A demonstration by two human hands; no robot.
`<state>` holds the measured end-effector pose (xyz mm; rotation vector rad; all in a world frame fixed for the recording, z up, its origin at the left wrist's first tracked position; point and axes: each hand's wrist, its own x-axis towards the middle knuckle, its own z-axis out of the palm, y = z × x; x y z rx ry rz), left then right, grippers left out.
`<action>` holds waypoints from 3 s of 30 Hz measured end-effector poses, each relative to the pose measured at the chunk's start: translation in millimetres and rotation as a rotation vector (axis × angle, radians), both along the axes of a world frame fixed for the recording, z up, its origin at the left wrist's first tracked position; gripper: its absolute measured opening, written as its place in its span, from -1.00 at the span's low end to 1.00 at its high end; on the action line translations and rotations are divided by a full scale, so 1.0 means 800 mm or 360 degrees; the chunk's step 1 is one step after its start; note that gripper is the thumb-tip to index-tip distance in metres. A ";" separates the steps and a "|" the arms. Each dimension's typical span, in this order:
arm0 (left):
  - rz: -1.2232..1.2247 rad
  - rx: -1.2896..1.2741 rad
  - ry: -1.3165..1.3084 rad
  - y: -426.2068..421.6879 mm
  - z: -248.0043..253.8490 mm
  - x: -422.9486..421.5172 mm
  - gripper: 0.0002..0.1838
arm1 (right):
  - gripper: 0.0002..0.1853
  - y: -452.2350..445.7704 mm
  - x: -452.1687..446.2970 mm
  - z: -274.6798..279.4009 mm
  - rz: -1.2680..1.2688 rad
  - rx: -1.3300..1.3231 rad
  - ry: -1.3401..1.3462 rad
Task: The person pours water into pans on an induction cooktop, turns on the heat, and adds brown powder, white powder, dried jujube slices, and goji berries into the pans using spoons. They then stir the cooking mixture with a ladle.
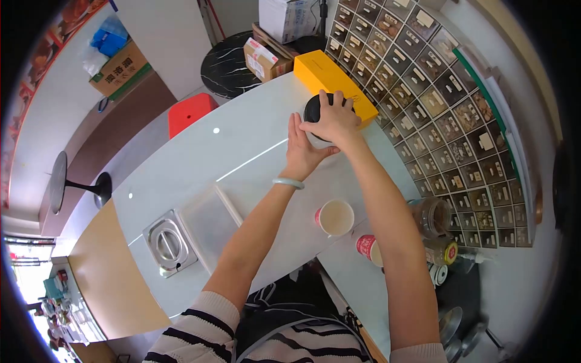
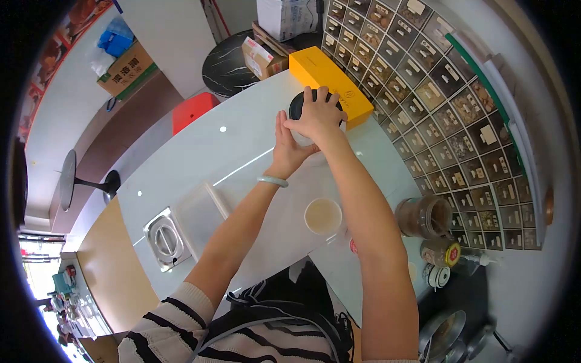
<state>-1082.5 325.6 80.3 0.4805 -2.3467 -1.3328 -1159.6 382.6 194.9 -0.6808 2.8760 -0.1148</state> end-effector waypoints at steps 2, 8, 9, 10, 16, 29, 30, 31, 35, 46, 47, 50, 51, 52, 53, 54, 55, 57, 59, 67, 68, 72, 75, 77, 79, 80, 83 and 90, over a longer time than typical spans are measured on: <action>0.0023 0.0017 0.0074 0.002 0.003 0.002 0.38 | 0.02 -0.001 0.002 -0.001 -0.0037 -0.0010 0.0076; -0.0001 -0.0132 0.0031 -0.007 0.001 0.001 0.34 | -0.11 0.026 -0.017 -0.001 0.0297 -0.0229 0.0233; -0.0001 -0.0165 0.0072 -0.010 -0.001 -0.003 0.34 | -0.11 0.036 -0.023 0.012 0.0362 -0.0316 0.0252; -0.0001 -0.0198 0.0110 -0.013 -0.004 -0.007 0.34 | -0.09 0.049 -0.031 0.034 0.0390 -0.0439 0.0176; -0.0109 0.0045 0.0035 -0.017 0.001 -0.003 0.32 | 0.10 0.195 -0.062 -0.064 -0.0226 -0.0325 -0.0307; 0.0110 0.1914 -0.0462 -0.040 -0.069 -0.010 -0.10 | -0.13 0.090 0.003 -0.046 -0.1148 -0.1924 -0.1204; 0.0014 0.2078 -0.0458 -0.043 -0.066 -0.005 -0.13 | -0.13 0.099 0.016 -0.043 -0.1125 -0.1970 -0.1210; -0.0089 0.2241 -0.0436 -0.046 -0.048 -0.005 -0.15 | -0.14 0.107 0.029 -0.023 -0.1084 -0.2017 -0.1205; -0.0817 0.2417 0.0144 -0.040 0.015 0.023 -0.09 | -0.17 0.151 0.092 0.080 -0.0688 -0.2165 -0.1070; -0.1191 0.2463 0.0060 0.116 0.110 0.102 -0.08 | -0.60 0.284 0.262 0.225 0.0183 -0.0478 0.0799; -0.1269 0.2499 0.0012 0.134 0.112 0.108 -0.08 | -0.67 0.289 0.265 0.228 -0.0080 -0.0596 0.0563; -0.1414 0.2293 -0.0069 0.195 0.114 0.134 -0.09 | -0.78 0.349 0.270 0.204 0.0128 -0.1156 0.0257; -0.1447 0.2352 -0.0173 0.214 0.112 0.141 -0.10 | -0.80 0.368 0.279 0.204 0.0081 -0.1119 0.0186; -0.1472 0.2413 -0.0290 0.234 0.113 0.150 -0.11 | -0.82 0.388 0.290 0.202 0.0026 -0.1086 0.0103; -0.1591 0.2353 -0.0285 0.258 0.120 0.159 -0.11 | -0.84 0.415 0.308 0.202 0.0008 -0.1032 0.0188; -0.1709 0.2290 -0.0275 0.281 0.127 0.170 -0.10 | -0.85 0.442 0.328 0.203 -0.0012 -0.0977 0.0271; -0.1750 0.2310 -0.0280 0.303 0.125 0.179 -0.10 | -0.85 0.468 0.346 0.208 0.0011 -0.0889 0.0521; -0.1677 0.2329 -0.0349 0.351 0.127 0.197 -0.08 | -0.86 0.520 0.387 0.216 -0.0034 -0.0687 0.0847; -0.1620 0.2286 -0.0382 0.400 0.134 0.223 -0.08 | -0.88 0.579 0.436 0.215 -0.0112 -0.0679 0.0814; -0.1644 0.2091 -0.0180 0.557 0.104 0.319 -0.15 | -0.85 0.754 0.548 0.141 -0.0144 -0.0770 0.1086; -0.1629 0.2154 -0.0167 0.569 0.102 0.325 -0.22 | -0.88 0.765 0.555 0.135 -0.0211 -0.0907 0.0974; -0.1497 0.2050 -0.0295 0.600 0.107 0.352 -0.20 | -0.93 0.786 0.567 0.112 -0.0919 -0.2065 0.0056; -0.1551 0.1960 -0.0420 0.604 0.098 0.360 -0.12 | -0.85 0.811 0.563 0.112 -0.1235 -0.2292 -0.0223; -0.1502 0.1945 -0.0481 0.607 0.093 0.365 -0.07 | -0.84 0.830 0.567 0.109 -0.1263 -0.2340 -0.0258; -0.1413 0.1977 -0.0495 0.609 0.091 0.367 -0.06 | -0.82 0.844 0.567 0.111 -0.1307 -0.2394 -0.0264; -0.1394 0.1991 -0.0466 0.609 0.088 0.367 -0.06 | -0.81 0.850 0.567 0.108 -0.1319 -0.2417 -0.0249; -0.1344 0.2017 -0.0417 0.608 0.076 0.363 -0.07 | -0.79 0.865 0.566 0.096 -0.1324 -0.2479 -0.0208; -0.1222 0.2040 -0.0449 0.608 0.065 0.359 -0.10 | -0.80 0.887 0.564 0.082 -0.1451 -0.2462 -0.0208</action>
